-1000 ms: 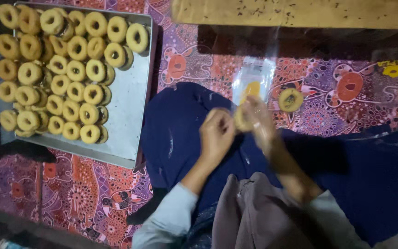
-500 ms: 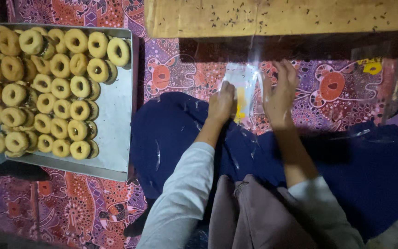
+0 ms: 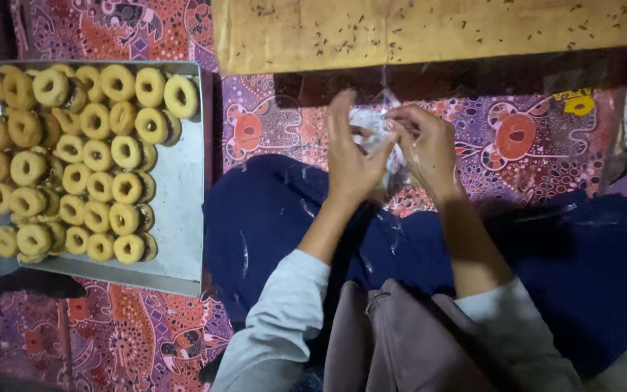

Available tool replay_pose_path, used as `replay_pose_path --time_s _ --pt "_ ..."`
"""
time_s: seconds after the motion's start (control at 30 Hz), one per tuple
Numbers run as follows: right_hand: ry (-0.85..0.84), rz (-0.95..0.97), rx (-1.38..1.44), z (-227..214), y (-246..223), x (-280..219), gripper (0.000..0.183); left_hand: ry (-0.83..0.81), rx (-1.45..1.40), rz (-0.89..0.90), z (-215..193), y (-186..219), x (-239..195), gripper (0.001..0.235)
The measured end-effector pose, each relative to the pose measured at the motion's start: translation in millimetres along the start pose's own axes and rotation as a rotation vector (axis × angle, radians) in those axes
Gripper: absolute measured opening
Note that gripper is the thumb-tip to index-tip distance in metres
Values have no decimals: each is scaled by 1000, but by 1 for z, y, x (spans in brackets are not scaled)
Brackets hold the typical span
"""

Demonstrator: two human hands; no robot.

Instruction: The person sits on the floor and repeatedly picks up doughnuts from a metal tray, places them into clear plastic bags, and sets the packaged doughnuts aside. The task involves handling doughnuts and plastic bags by hand.

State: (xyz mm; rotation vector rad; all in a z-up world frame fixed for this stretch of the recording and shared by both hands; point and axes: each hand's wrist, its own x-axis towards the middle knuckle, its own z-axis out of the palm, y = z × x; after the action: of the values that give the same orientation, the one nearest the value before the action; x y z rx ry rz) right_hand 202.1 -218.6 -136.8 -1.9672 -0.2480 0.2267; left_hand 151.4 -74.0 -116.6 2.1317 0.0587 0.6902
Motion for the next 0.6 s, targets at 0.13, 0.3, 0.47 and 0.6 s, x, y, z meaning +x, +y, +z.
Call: replay_pose_path --time_s 0.13,0.3,0.47,0.6 --pt "196 -266 -217 -24 -61 -18 23 -69 -318 -495 -3 16 33 41" --pt "317 -335 -279 -44 -118 -50 18 55 -227 -218 11 40 29 22" --pt "340 -273 -517 -66 -100 -50 45 -150 -347 42 11 84 20 39" --pt "321 -311 -402 -86 -82 -50 45 35 -1256 -378 31 105 45 51"
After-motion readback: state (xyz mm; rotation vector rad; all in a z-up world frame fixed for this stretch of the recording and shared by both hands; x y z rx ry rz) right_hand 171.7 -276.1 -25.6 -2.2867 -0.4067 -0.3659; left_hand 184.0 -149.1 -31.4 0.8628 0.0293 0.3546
